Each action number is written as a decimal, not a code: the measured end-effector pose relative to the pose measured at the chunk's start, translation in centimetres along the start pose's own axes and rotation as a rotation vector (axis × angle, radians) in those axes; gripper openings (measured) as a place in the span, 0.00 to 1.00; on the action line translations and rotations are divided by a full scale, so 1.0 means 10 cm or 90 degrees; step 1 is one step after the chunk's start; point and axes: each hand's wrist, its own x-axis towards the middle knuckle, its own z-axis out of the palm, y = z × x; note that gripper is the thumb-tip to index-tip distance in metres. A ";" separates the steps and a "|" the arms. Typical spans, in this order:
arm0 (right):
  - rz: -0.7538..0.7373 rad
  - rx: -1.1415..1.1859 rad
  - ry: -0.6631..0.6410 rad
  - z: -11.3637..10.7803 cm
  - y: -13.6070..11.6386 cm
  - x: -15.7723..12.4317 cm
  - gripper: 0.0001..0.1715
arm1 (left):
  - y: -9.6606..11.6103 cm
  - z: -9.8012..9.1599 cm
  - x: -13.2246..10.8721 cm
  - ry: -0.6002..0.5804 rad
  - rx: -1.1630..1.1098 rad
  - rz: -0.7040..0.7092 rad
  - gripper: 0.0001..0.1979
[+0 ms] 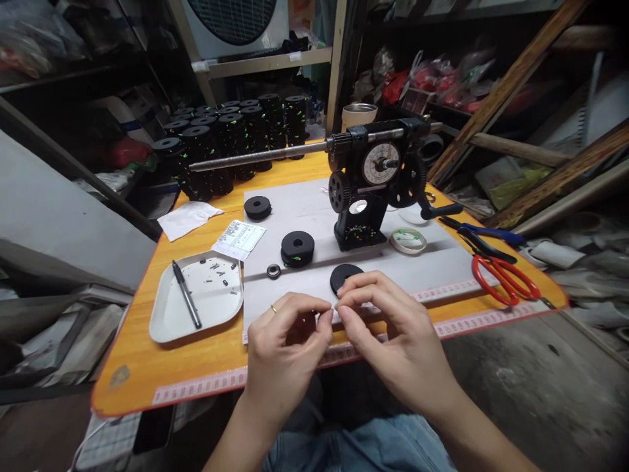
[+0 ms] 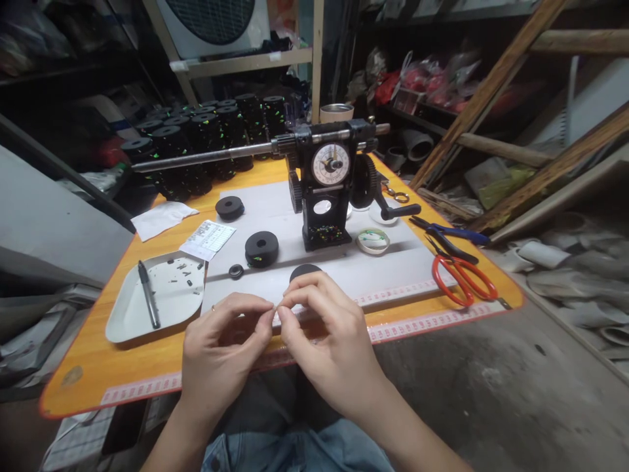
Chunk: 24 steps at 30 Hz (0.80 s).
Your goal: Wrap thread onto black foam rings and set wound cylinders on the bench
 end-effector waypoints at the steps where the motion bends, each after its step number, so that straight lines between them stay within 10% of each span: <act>1: 0.006 0.010 0.000 0.00 0.00 0.00 0.05 | -0.01 0.01 -0.01 0.010 -0.014 -0.001 0.04; 24: 0.099 0.185 -0.046 0.08 -0.10 0.05 0.06 | -0.07 0.04 -0.01 -0.013 -0.432 -0.213 0.02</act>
